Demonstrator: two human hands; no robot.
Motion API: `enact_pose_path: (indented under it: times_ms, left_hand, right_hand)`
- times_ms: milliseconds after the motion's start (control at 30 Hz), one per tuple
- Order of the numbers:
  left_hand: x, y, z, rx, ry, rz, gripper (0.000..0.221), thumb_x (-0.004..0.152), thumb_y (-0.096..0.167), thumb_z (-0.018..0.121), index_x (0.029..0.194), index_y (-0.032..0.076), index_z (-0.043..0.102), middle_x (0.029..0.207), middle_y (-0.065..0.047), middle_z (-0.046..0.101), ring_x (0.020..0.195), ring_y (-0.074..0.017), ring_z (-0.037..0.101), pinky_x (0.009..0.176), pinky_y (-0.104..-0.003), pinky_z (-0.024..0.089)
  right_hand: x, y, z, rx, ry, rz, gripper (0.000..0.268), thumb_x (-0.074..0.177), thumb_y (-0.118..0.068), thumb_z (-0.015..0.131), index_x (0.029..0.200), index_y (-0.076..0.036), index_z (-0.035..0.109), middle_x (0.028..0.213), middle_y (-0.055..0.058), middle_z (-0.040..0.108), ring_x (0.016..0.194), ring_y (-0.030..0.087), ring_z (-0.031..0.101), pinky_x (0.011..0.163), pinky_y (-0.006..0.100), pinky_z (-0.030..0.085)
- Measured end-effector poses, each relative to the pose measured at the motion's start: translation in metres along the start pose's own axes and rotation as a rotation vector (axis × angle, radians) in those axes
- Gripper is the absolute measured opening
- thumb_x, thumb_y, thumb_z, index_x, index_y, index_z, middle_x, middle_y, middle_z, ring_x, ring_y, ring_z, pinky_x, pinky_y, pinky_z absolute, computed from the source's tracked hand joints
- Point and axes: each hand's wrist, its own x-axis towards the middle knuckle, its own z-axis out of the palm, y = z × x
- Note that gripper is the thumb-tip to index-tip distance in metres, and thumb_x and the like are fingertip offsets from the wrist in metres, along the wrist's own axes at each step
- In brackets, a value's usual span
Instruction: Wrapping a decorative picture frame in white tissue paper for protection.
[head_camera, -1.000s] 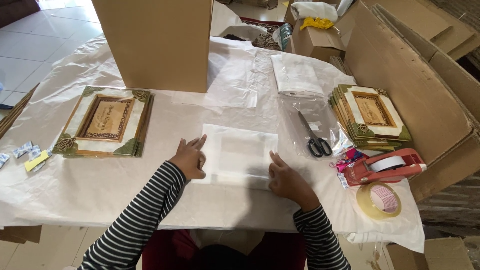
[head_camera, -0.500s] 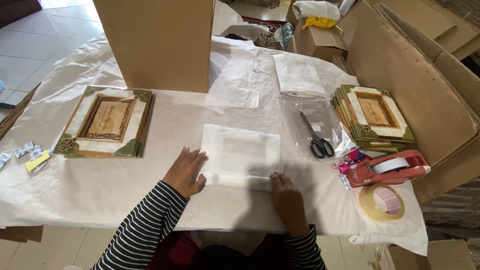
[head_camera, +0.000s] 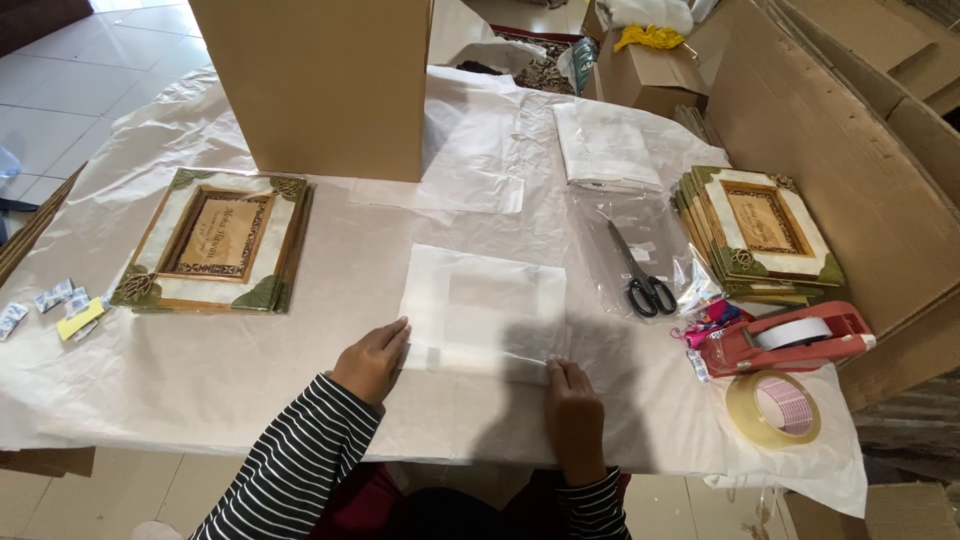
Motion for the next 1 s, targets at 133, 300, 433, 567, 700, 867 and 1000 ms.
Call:
enact_pose_path:
  times_ms: [133,300,433,567,700,867,1000]
  left_hand:
    - [-0.003,-0.002,0.006,0.005,0.007,0.033,0.021,0.098,0.010,0.065,0.109,-0.007,0.070,0.121,-0.023,0.070,0.104,-0.0336,0.071,0.085,-0.040,0.064]
    - [0.001,-0.001,-0.009,-0.001,-0.036,0.067,0.021,0.092,0.004,0.066,0.113,0.002,0.064,0.116,-0.019,0.069,0.101,-0.0323,0.071,0.074,-0.039,0.065]
    - [0.017,0.017,-0.029,-0.120,-0.022,0.022,0.031,0.092,0.009,0.062,0.120,-0.002,0.064,0.112,-0.021,0.067,0.096,-0.0335,0.069,0.074,-0.040,0.063]
    - [0.027,0.025,-0.039,-0.231,0.005,-0.106,0.033,0.090,0.018,0.066,0.119,0.002,0.067,0.110,-0.017,0.064,0.076,-0.0267,0.067,0.053,-0.037,0.059]
    - [0.034,0.032,-0.045,-0.273,-0.131,-0.254,0.043,0.089,0.021,0.064,0.130,0.006,0.065,0.131,-0.016,0.052,0.097,-0.0261,0.061,0.069,-0.041,0.062]
    - [0.028,0.024,-0.033,-0.300,-0.081,-0.195,0.035,0.094,0.016,0.064,0.129,0.008,0.066,0.129,-0.018,0.055,0.095,-0.0266,0.057,0.081,-0.041,0.055]
    - [0.022,0.020,-0.023,-0.104,0.079,-0.115,0.024,0.090,0.009,0.074,0.113,0.012,0.072,0.112,-0.012,0.067,0.080,-0.0236,0.063,0.060,-0.037,0.059]
  right_hand:
    - [0.002,-0.004,-0.003,0.064,-0.022,0.008,0.026,0.089,0.004,0.067,0.115,0.003,0.068,0.105,0.017,0.069,0.091,0.031,0.072,0.069,0.037,0.063]
    - [0.001,-0.006,-0.004,0.066,-0.066,0.024,0.029,0.086,0.007,0.065,0.115,0.004,0.067,0.107,0.019,0.067,0.093,0.034,0.071,0.073,0.040,0.063]
    - [0.002,-0.008,-0.008,0.082,-0.052,0.044,0.031,0.086,0.008,0.066,0.117,0.004,0.067,0.109,0.019,0.067,0.097,0.034,0.071,0.075,0.040,0.064]
    - [0.000,-0.006,-0.004,0.079,-0.037,0.069,0.028,0.087,0.004,0.065,0.114,0.001,0.067,0.106,0.017,0.067,0.094,0.034,0.070,0.072,0.041,0.062]
    - [-0.002,-0.004,0.001,0.073,-0.004,0.086,0.027,0.087,0.004,0.063,0.113,0.000,0.069,0.103,0.014,0.067,0.092,0.033,0.070,0.067,0.041,0.060]
    - [-0.002,-0.003,0.000,0.083,-0.025,0.094,0.028,0.087,0.004,0.063,0.113,-0.002,0.069,0.106,0.014,0.068,0.091,0.032,0.071,0.066,0.040,0.060]
    - [-0.001,-0.004,-0.002,0.106,-0.031,0.108,0.024,0.090,0.000,0.062,0.114,-0.001,0.068,0.105,0.014,0.067,0.091,0.032,0.070,0.066,0.041,0.059]
